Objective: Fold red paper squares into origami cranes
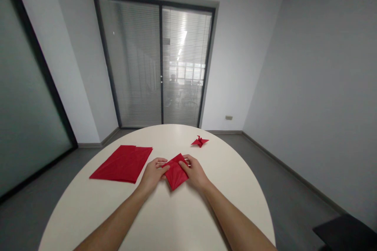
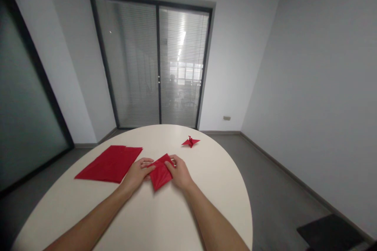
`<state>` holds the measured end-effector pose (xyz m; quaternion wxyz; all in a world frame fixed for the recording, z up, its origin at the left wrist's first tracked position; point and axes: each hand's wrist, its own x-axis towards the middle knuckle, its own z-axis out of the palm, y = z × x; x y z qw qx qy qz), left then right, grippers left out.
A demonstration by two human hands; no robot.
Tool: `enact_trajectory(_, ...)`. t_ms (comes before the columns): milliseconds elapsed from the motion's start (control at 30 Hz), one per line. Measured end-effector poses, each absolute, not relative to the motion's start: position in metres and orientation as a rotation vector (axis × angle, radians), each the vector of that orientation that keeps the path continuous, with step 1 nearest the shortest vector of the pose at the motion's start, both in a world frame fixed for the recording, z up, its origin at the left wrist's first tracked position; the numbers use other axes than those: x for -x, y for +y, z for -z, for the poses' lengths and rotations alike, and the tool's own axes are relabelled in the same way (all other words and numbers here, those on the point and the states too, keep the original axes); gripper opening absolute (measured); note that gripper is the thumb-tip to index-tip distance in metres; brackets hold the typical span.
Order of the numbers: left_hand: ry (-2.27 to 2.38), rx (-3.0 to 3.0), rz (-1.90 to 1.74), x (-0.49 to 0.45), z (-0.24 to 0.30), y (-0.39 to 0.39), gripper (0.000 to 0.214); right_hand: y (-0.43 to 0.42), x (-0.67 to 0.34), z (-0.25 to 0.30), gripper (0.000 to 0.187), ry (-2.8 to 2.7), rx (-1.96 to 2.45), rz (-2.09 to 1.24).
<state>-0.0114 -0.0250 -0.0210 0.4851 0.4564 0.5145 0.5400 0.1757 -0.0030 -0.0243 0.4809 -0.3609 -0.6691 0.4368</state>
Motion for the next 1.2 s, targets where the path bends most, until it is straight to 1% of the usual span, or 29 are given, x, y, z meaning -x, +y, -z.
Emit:
enact_trajectory(100,1.442,-1.304,-1.390,0.015,0.022,-0.025,0.034,0.001,-0.178,0.031,0.037,-1.601,0.908,-1.069)
enact_trajectory(200,1.523,-1.692,-1.402,0.012,0.020,-0.032,0.022,0.005,-0.180,0.039,0.044,-1.533,0.976,-1.123)
enact_trajectory(267,1.463,-1.956,-1.279,0.007,0.020,-0.040,0.021,0.005,-0.182,0.042,0.049,-1.551,1.063,-1.107)
enact_trajectory(367,1.450,-2.191,-1.026,0.000,0.023,-0.050,0.032,0.003,-0.189,0.038,0.053,-1.710,1.233,-0.914)
enact_trajectory(433,1.434,-2.243,-0.905,-0.001,0.025,-0.053,0.037,0.000,-0.197,0.030,0.047,-1.870,1.339,-0.724)
enact_trajectory(500,1.375,-2.278,-0.849,0.000,0.026,-0.054,0.036,-0.002,-0.207,0.020,0.035,-2.003,1.412,-0.564)
enact_trajectory(533,1.341,-2.297,-0.839,0.002,0.025,-0.053,0.034,-0.002,-0.212,0.014,0.032,-2.047,1.435,-0.512)
enact_trajectory(600,1.281,-2.328,-0.837,0.005,0.022,-0.053,0.030,-0.003,-0.221,0.005,0.033,-2.110,1.407,-0.477)
enact_trajectory(667,1.242,-2.344,-0.836,0.006,0.018,-0.053,0.026,-0.004,-0.228,-0.001,0.035,-2.207,1.244,-0.540)
enact_trajectory(767,1.228,-2.337,-0.834,0.007,0.016,-0.052,0.023,-0.007,-0.233,-0.005,0.047,-2.363,0.987,-0.665)
enact_trajectory(833,1.241,-2.324,-0.840,0.008,0.017,-0.051,0.022,-0.009,-0.233,-0.005,0.053,-2.413,0.944,-0.689)
enact_trajectory(900,1.259,-2.310,-0.851,0.008,0.019,-0.049,0.020,-0.010,-0.232,-0.006,0.047,-2.440,0.956,-0.707)
enact_trajectory(1033,1.280,-2.295,-0.849,0.008,0.024,-0.046,0.018,-0.010,-0.230,-0.007,0.018,-2.450,1.026,-0.746)
enact_trajectory(1067,1.282,-2.296,-0.846,0.009,0.025,-0.046,0.018,-0.010,-0.230,-0.008,0.014,-2.444,1.045,-0.742)
enact_trajectory(1200,1.312,-2.290,-0.867,0.008,0.026,-0.046,0.017,-0.012,-0.228,-0.008,0.018,-2.400,1.120,-0.723)
